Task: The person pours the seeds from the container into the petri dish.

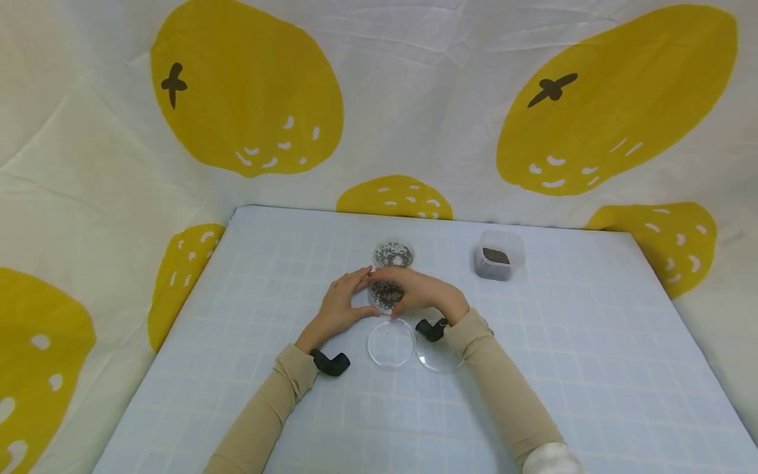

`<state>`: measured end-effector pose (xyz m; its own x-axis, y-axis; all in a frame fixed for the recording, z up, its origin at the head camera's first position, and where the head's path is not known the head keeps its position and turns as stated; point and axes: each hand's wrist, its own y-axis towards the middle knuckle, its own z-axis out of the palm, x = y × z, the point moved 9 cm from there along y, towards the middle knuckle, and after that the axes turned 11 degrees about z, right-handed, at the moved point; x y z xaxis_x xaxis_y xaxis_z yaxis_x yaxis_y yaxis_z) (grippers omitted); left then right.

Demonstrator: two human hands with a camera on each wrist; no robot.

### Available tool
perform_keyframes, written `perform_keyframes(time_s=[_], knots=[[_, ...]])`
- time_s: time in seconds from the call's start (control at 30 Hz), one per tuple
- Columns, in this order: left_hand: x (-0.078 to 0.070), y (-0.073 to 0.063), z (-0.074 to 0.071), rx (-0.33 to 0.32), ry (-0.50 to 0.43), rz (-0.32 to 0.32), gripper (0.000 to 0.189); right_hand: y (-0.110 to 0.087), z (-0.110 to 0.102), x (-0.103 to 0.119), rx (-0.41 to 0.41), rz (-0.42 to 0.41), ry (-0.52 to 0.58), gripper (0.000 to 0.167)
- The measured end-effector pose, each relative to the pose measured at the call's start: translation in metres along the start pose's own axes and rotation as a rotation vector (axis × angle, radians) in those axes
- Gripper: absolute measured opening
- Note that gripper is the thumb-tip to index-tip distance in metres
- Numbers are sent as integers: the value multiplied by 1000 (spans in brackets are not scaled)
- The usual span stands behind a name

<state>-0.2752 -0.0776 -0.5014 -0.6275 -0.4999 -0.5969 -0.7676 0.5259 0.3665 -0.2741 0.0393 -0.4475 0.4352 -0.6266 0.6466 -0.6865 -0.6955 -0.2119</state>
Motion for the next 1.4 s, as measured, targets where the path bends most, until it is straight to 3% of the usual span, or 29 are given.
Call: perform_keyframes(time_s=[0.2, 0.37, 0.77, 1.1, 1.4], knots=[[0, 0, 1, 43, 27, 5, 95, 4, 4, -1, 83, 29, 3, 84], [1, 0, 1, 54, 16, -8, 95, 6, 3, 2, 90, 0, -16, 85], [2, 0, -1, 16, -24, -25, 93, 8, 2, -4, 124, 15, 20, 78], [4, 0, -1, 3, -48, -31, 93, 11, 4, -4, 158, 74, 3, 83], [5, -2, -1, 29, -79, -33, 97, 7, -1, 1, 142, -16, -8, 74]])
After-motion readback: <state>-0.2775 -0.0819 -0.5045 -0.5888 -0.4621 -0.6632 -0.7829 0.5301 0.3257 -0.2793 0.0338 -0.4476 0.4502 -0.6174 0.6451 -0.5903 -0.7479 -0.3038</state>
